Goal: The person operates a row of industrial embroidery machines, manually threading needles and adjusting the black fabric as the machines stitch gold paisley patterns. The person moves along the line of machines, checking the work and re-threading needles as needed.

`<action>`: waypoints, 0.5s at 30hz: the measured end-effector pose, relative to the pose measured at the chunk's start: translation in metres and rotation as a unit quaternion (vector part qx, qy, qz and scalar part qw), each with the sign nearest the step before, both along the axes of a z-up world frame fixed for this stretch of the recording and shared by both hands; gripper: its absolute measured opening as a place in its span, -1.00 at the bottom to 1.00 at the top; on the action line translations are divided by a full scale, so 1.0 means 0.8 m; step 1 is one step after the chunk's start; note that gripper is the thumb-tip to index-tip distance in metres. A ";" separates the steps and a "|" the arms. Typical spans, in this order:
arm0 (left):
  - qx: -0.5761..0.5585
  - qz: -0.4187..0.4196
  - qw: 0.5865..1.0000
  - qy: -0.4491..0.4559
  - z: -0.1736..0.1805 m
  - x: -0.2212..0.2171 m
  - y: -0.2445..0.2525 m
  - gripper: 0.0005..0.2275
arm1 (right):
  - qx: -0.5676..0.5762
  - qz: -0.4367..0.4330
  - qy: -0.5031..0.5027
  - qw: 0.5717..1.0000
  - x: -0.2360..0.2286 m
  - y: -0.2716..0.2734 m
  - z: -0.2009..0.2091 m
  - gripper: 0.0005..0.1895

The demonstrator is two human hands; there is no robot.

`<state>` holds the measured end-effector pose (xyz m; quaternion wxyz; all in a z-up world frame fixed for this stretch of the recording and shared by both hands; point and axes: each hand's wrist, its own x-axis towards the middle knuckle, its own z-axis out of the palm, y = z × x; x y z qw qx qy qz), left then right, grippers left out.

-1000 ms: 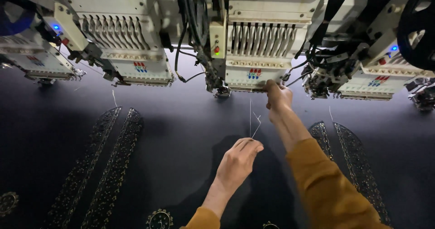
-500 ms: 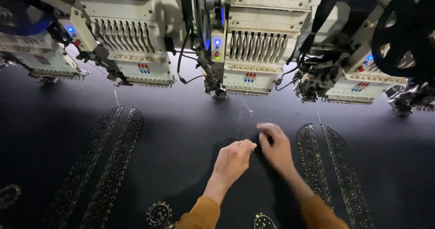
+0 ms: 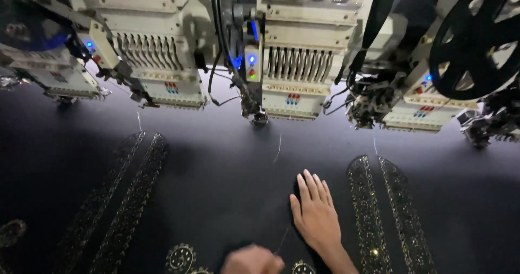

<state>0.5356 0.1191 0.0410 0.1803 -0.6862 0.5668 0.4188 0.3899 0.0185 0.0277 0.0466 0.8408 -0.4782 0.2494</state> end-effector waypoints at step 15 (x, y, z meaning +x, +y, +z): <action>-0.674 -0.022 0.737 -0.055 -0.060 0.237 -0.262 -0.98 | 0.012 -0.014 -0.052 0.998 0.156 -0.044 -0.006 -0.48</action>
